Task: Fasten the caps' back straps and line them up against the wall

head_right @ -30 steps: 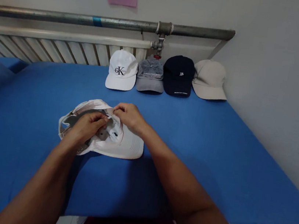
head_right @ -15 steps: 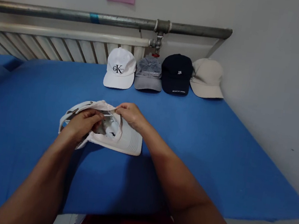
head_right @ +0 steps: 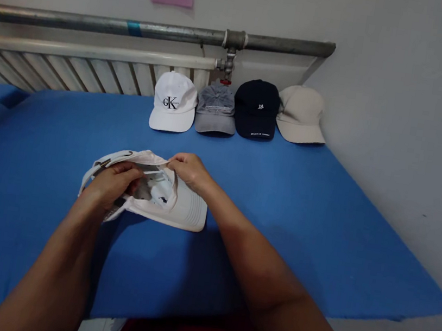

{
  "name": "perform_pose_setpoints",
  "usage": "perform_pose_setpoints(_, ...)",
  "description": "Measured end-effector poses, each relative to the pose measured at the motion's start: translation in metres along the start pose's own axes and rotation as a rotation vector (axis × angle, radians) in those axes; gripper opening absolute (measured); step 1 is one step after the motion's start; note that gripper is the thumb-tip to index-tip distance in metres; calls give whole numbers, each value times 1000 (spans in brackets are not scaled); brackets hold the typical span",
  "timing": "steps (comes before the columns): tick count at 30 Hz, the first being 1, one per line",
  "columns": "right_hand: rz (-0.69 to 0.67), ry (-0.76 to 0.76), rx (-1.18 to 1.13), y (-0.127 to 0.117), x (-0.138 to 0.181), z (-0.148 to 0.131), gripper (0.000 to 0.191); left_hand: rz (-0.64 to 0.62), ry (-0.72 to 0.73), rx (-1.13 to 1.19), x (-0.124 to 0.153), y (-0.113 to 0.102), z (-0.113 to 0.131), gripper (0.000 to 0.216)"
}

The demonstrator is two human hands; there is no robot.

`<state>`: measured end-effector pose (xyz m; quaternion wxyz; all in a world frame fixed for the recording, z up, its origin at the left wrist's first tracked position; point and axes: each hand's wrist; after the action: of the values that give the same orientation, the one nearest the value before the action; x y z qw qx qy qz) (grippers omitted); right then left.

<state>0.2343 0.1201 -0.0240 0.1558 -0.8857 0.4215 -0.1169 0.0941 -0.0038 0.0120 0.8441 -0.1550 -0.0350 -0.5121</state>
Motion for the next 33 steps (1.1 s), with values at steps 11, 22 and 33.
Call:
perform_pose_setpoints(11,19,23,-10,2,4,-6,13,-39,2,-108,-3,-8,-8,21)
perform_pose_setpoints(22,24,4,42,0,4,-4,12,20,4,-193,-3,-11,-6,20)
perform_pose_setpoints(33,32,0,42,-1,8,-5,13,-47,-110,-175,3,-17,-4,17)
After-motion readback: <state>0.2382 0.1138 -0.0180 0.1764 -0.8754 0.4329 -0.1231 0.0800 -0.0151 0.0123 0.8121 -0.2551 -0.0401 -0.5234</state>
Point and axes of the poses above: each hand's wrist, its own x-axis away from the middle knuckle, its own y-axis out of the palm, z = x × y, and after that the axes turned 12 degrees about x, right-handed
